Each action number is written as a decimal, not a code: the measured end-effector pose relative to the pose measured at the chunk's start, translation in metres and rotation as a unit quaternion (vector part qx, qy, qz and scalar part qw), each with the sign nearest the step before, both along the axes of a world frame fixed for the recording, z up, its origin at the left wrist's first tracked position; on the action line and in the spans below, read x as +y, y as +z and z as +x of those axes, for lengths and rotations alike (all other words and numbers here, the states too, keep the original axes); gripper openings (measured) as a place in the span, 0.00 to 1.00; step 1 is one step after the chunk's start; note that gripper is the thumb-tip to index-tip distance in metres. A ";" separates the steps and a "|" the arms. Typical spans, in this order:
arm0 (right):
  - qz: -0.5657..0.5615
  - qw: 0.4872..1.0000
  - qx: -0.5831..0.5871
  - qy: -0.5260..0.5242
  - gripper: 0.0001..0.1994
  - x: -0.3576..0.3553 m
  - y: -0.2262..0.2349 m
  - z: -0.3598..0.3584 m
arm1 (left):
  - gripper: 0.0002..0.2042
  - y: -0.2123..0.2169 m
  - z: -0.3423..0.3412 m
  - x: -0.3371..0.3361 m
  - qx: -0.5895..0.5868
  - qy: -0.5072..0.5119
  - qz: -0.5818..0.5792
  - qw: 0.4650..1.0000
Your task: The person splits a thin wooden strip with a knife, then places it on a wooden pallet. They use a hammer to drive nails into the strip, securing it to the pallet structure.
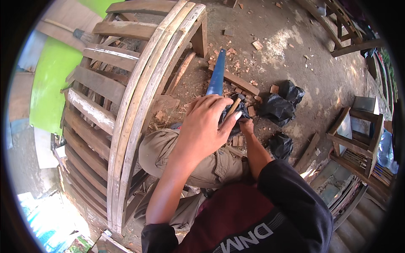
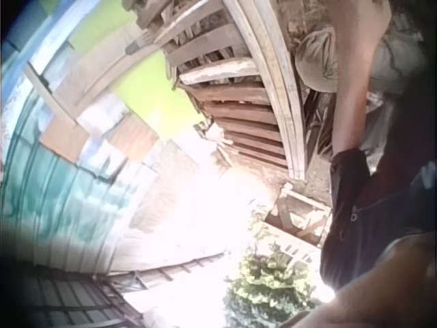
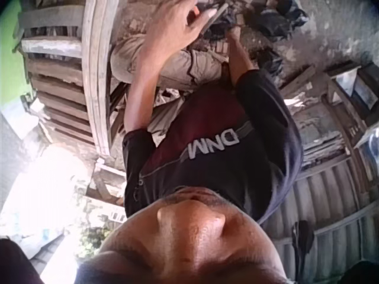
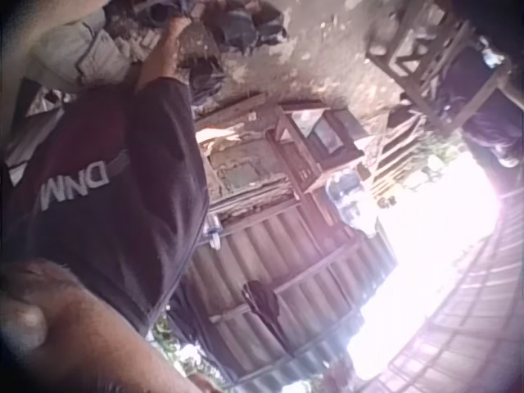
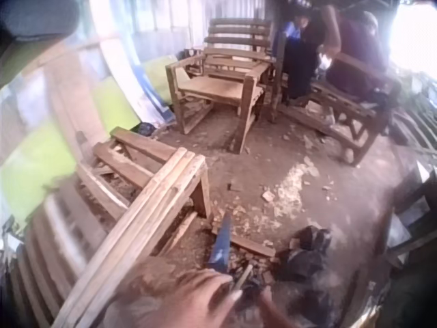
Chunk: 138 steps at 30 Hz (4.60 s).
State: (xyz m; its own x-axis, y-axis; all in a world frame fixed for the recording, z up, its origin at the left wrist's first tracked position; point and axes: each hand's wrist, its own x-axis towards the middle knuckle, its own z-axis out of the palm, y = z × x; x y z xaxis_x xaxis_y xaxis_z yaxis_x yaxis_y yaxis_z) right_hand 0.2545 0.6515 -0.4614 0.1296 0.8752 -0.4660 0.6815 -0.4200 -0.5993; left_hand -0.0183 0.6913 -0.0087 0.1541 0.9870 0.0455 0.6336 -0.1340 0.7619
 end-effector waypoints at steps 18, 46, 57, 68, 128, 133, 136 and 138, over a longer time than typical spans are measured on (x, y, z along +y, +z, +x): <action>-0.048 0.985 -0.134 0.100 0.12 0.017 0.015 -0.017 | 0.14 -0.081 0.004 0.021 0.069 0.029 -0.155 0.985; -0.017 0.718 0.678 -0.157 0.14 0.085 0.305 -0.114 | 0.08 -0.067 0.013 0.052 -0.295 0.132 -0.137 0.936; -0.118 0.956 -0.216 -0.158 0.47 0.048 -0.033 -0.130 | 0.10 -0.051 -0.035 0.026 -0.348 0.200 -0.058 0.914; -0.146 0.969 0.059 -0.193 0.21 0.059 -0.036 -0.069 | 0.08 -0.015 -0.110 0.139 -0.228 0.203 0.084 0.949; -0.004 0.939 0.317 0.130 0.20 0.332 0.455 -0.166 | 0.10 -0.068 -0.109 0.292 -0.090 0.224 0.203 0.949; 0.056 0.925 0.371 0.066 0.21 0.305 0.445 -0.171 | 0.14 -0.068 -0.117 0.296 -0.200 0.246 0.131 0.939; 0.052 0.911 0.407 0.033 0.21 0.282 0.433 -0.175 | 0.15 -0.064 -0.117 0.298 -0.208 0.293 0.096 0.928; 0.053 0.910 0.411 0.013 0.21 0.268 0.425 -0.178 | 0.15 -0.064 -0.116 0.297 -0.192 0.289 0.100 0.932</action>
State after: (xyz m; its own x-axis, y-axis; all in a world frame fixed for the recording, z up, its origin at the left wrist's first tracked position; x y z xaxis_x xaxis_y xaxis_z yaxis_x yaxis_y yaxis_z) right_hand 0.0765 0.9190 -0.0362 -0.2454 0.9190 -0.3086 -0.0056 -0.3196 -0.9475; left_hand -0.1348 0.9879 -0.0726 -0.4670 0.8659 0.1790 0.3288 -0.0179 0.9442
